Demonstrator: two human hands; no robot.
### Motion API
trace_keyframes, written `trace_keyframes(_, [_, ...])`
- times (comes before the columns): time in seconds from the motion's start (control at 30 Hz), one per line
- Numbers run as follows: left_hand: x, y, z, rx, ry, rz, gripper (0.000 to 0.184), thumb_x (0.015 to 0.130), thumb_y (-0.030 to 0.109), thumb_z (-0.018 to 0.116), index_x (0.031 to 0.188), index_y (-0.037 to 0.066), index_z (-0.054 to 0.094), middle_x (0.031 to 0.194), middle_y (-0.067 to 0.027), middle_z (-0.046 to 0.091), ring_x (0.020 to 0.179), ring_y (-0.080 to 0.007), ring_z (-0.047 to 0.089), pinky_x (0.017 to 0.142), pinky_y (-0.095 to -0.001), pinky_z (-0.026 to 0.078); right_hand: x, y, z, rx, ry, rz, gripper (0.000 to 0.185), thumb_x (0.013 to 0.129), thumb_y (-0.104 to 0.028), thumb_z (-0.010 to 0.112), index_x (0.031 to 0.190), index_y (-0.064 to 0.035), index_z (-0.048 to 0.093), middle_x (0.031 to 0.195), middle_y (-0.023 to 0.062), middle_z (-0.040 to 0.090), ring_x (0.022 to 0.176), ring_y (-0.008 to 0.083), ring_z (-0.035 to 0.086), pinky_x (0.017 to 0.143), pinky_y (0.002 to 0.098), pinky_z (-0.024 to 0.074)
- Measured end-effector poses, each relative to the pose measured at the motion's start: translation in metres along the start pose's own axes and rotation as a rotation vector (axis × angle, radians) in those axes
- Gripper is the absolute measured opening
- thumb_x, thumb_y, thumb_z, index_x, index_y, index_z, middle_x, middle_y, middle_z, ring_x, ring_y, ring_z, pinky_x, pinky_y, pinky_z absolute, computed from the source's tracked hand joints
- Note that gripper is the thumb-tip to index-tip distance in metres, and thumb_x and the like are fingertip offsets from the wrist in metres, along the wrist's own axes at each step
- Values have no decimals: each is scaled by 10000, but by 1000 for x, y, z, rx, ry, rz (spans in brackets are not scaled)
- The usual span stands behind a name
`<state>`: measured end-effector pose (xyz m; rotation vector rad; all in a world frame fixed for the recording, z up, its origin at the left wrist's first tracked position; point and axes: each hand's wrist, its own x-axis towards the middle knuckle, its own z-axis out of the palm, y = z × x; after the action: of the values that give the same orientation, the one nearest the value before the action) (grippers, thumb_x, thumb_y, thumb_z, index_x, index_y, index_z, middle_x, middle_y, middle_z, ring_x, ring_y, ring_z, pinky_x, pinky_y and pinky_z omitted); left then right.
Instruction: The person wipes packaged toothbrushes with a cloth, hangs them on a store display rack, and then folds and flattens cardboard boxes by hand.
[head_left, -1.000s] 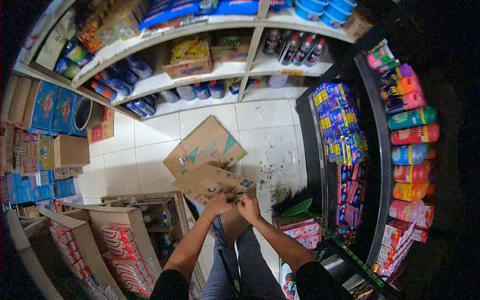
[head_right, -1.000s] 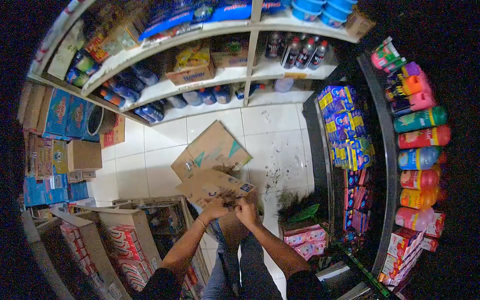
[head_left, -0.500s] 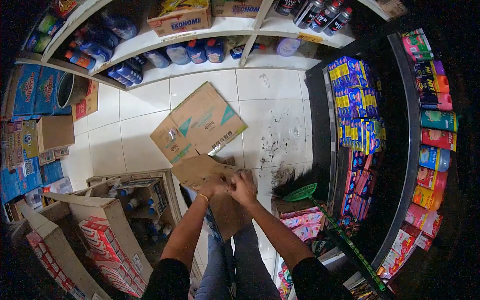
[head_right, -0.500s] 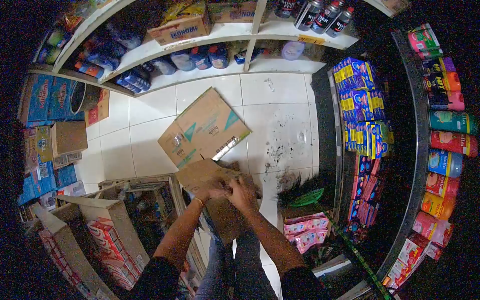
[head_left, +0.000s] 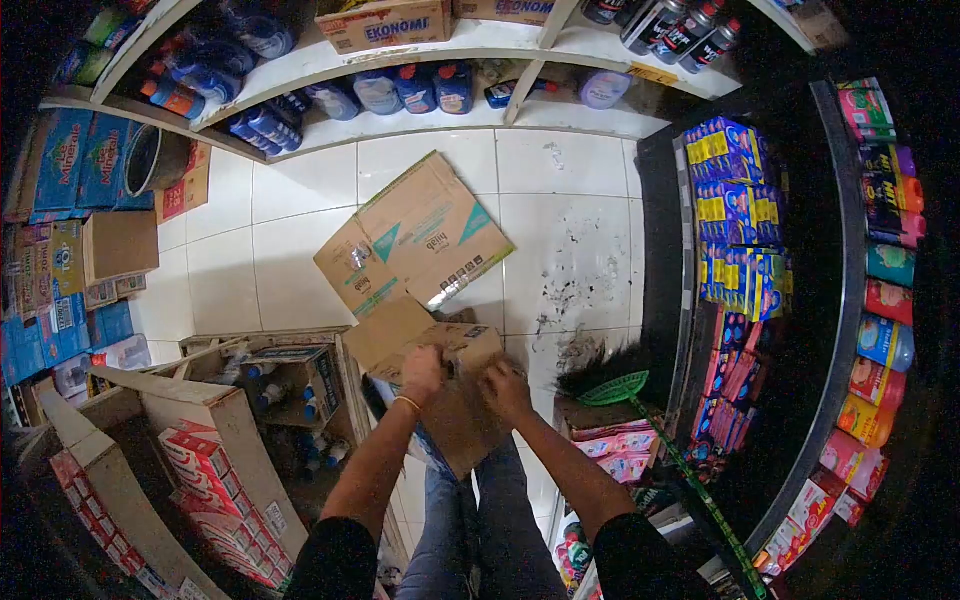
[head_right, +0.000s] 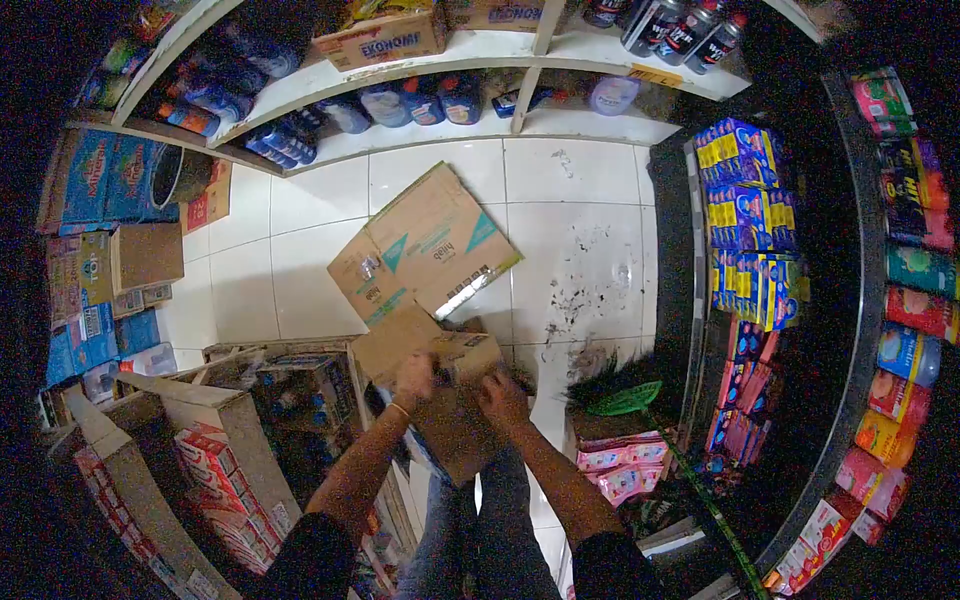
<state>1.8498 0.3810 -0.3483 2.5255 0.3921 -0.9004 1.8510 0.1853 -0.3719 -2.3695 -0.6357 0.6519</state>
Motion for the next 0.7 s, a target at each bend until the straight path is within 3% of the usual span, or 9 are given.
trace_keyframes(0.07, [-6,3,13,-3,79,10,160,724,166,583,832,49,597,833,-198,611,825,-344,594,703,-428,485,7,-14,-12,251,63,239,299,756,-263,629,932,-37,545,1024,130,550,896,332,556,747,405,463])
trace_keyframes(0.2, [-12,24,-16,3,25,-45,165,696,167,603,815,53,610,812,-190,616,795,-343,603,697,-426,489,41,-25,-17,300,128,67,295,751,-270,636,907,-39,540,979,131,574,857,335,568,714,395,470])
trace_keyframes(0.27, [-10,18,-20,-33,14,-28,165,691,165,604,808,50,617,805,-189,617,785,-344,606,699,-426,490,50,-35,-38,280,-129,149,302,737,-235,637,927,-21,541,914,178,593,838,352,581,712,409,477])
trace_keyframes(0.3, [-7,9,-15,-52,-31,34,181,689,167,605,814,36,616,801,-188,618,780,-345,607,705,-429,489,54,-42,-44,279,-135,151,302,737,-235,637,927,-21,541,914,178,593,838,352,581,712,409,477])
trace_keyframes(0.37, [-10,6,-10,-73,-77,90,198,686,169,607,819,22,614,796,-186,620,776,-347,609,711,-433,488,61,-57,-49,-97,-381,197,284,738,-175,599,950,6,547,855,211,600,813,344,602,701,412,488])
trace_keyframes(0.47, [-18,20,0,30,-49,-3,201,698,167,593,828,14,613,789,-177,623,766,-350,608,692,-449,486,65,-62,-39,-278,-519,157,284,745,-127,539,982,30,544,876,228,599,818,324,613,702,418,493])
trace_keyframes(0.6, [-25,17,37,-46,50,-43,222,723,188,573,850,10,611,840,-190,617,795,-349,598,686,-462,473,53,-41,-31,-354,-521,35,274,765,-112,480,996,20,545,884,213,603,790,316,622,675,414,499])
trace_keyframes(0.67, [-28,19,33,-68,87,0,234,731,200,566,861,10,610,861,-193,612,809,-347,594,692,-462,469,51,-23,-14,-224,-207,-60,275,767,-112,462,1000,8,546,883,194,602,774,323,622,654,412,502])
trace_keyframes(0.7, [-29,24,15,-124,-17,13,255,725,215,566,885,20,604,875,-190,608,820,-343,591,705,-457,466,49,-3,10,-228,-212,-60,275,767,-112,462,1000,8,546,883,194,602,774,323,622,654,412,502])
